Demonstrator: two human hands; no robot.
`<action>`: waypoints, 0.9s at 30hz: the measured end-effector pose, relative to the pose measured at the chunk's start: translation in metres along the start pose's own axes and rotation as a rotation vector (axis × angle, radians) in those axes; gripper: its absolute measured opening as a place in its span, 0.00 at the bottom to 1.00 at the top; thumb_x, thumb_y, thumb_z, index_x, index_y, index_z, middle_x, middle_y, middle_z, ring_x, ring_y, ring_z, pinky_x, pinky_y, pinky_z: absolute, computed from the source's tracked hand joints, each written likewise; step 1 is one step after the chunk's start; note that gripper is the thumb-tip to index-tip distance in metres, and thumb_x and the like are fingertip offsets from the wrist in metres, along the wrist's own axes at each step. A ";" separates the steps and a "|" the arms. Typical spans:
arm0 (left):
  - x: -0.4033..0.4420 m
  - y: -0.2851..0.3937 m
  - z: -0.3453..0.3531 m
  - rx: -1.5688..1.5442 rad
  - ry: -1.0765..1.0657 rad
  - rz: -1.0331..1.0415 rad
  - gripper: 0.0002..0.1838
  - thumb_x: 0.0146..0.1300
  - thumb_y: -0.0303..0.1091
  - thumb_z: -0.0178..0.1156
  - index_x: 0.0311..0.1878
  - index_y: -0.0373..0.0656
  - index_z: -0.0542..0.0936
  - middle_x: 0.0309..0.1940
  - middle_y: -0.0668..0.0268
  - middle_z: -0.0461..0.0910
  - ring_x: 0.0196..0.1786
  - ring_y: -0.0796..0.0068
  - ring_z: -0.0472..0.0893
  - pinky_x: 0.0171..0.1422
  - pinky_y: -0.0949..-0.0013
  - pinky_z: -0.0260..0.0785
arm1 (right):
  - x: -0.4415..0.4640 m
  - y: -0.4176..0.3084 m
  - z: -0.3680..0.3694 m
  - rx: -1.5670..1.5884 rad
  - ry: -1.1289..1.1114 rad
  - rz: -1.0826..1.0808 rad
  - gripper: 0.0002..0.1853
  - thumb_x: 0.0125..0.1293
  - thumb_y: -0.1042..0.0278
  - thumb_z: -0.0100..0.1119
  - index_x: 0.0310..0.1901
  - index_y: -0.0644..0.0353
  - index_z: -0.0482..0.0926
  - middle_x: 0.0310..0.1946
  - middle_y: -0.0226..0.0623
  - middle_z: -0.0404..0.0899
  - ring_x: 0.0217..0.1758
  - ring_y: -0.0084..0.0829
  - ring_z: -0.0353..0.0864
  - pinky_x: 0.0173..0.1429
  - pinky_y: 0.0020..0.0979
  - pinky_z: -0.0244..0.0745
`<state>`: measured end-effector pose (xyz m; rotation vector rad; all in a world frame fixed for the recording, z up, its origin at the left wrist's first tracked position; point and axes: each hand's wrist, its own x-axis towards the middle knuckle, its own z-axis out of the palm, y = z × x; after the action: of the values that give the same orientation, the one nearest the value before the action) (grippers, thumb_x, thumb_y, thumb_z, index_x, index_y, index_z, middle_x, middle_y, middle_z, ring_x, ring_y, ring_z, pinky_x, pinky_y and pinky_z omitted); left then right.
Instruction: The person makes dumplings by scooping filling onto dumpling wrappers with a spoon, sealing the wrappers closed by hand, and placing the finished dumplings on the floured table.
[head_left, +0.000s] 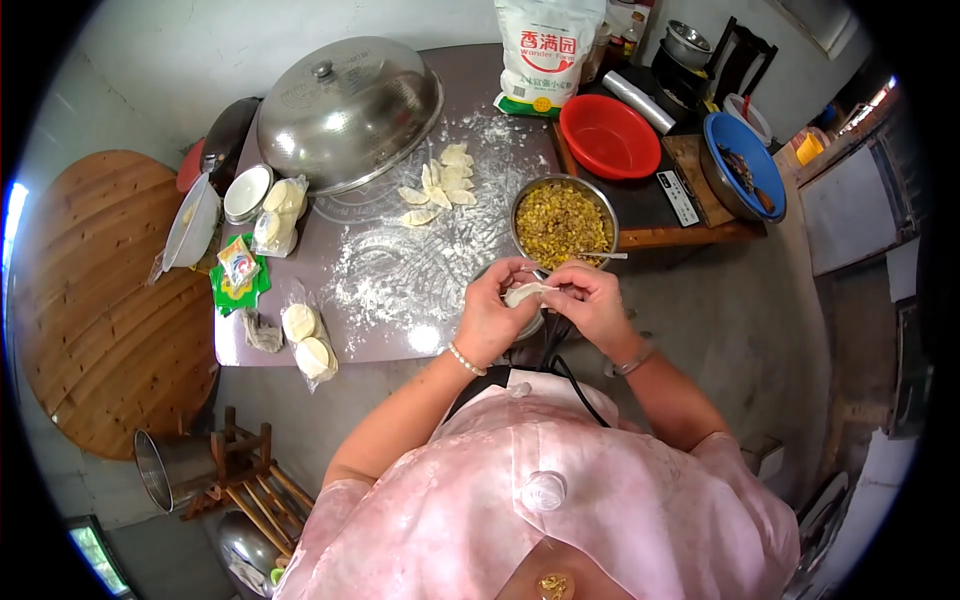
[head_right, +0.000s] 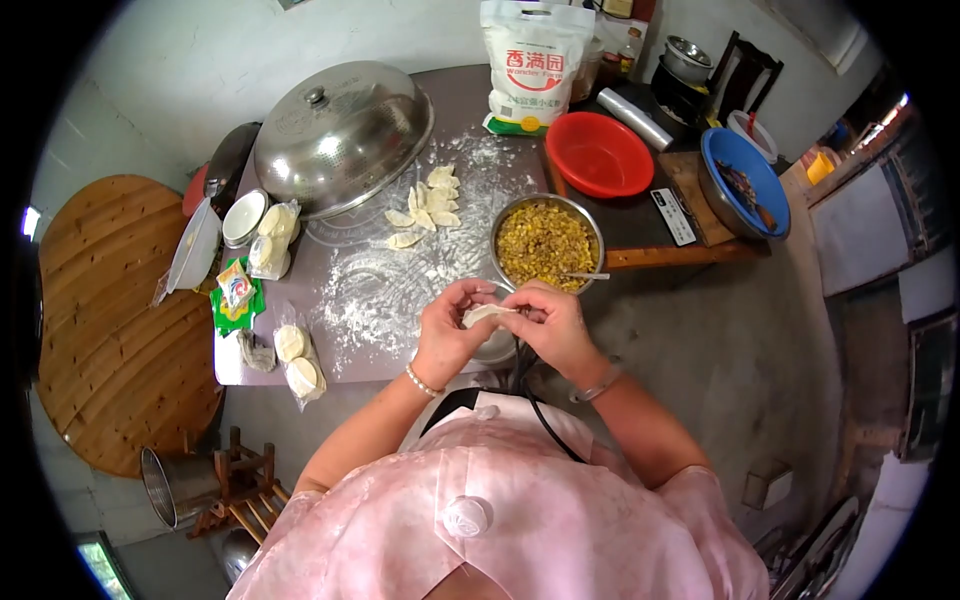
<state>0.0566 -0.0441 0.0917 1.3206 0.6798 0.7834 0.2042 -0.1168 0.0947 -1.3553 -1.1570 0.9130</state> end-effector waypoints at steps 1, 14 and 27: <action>0.000 0.002 0.000 -0.034 0.003 -0.023 0.12 0.52 0.23 0.61 0.42 0.34 0.76 0.32 0.67 0.78 0.37 0.82 0.76 0.44 0.77 0.69 | -0.001 0.002 0.001 0.051 0.029 0.004 0.06 0.55 0.78 0.63 0.34 0.68 0.78 0.31 0.26 0.74 0.29 0.11 0.69 0.31 0.14 0.65; 0.000 -0.014 -0.008 0.013 -0.063 -0.045 0.05 0.57 0.23 0.60 0.37 0.35 0.77 0.31 0.69 0.78 0.31 0.86 0.75 0.29 0.81 0.70 | 0.000 -0.003 0.007 0.112 0.042 -0.024 0.03 0.55 0.81 0.61 0.29 0.66 0.77 0.31 0.29 0.74 0.32 0.15 0.70 0.34 0.17 0.66; -0.002 -0.014 -0.007 -0.081 -0.105 -0.124 0.11 0.55 0.20 0.61 0.43 0.36 0.76 0.34 0.67 0.79 0.32 0.84 0.77 0.35 0.80 0.72 | 0.000 0.010 0.001 -0.189 0.090 -0.229 0.02 0.59 0.79 0.58 0.34 0.67 0.77 0.33 0.31 0.76 0.34 0.20 0.73 0.38 0.21 0.70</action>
<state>0.0512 -0.0426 0.0773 1.2252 0.6341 0.6305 0.2049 -0.1156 0.0845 -1.3655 -1.3229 0.5848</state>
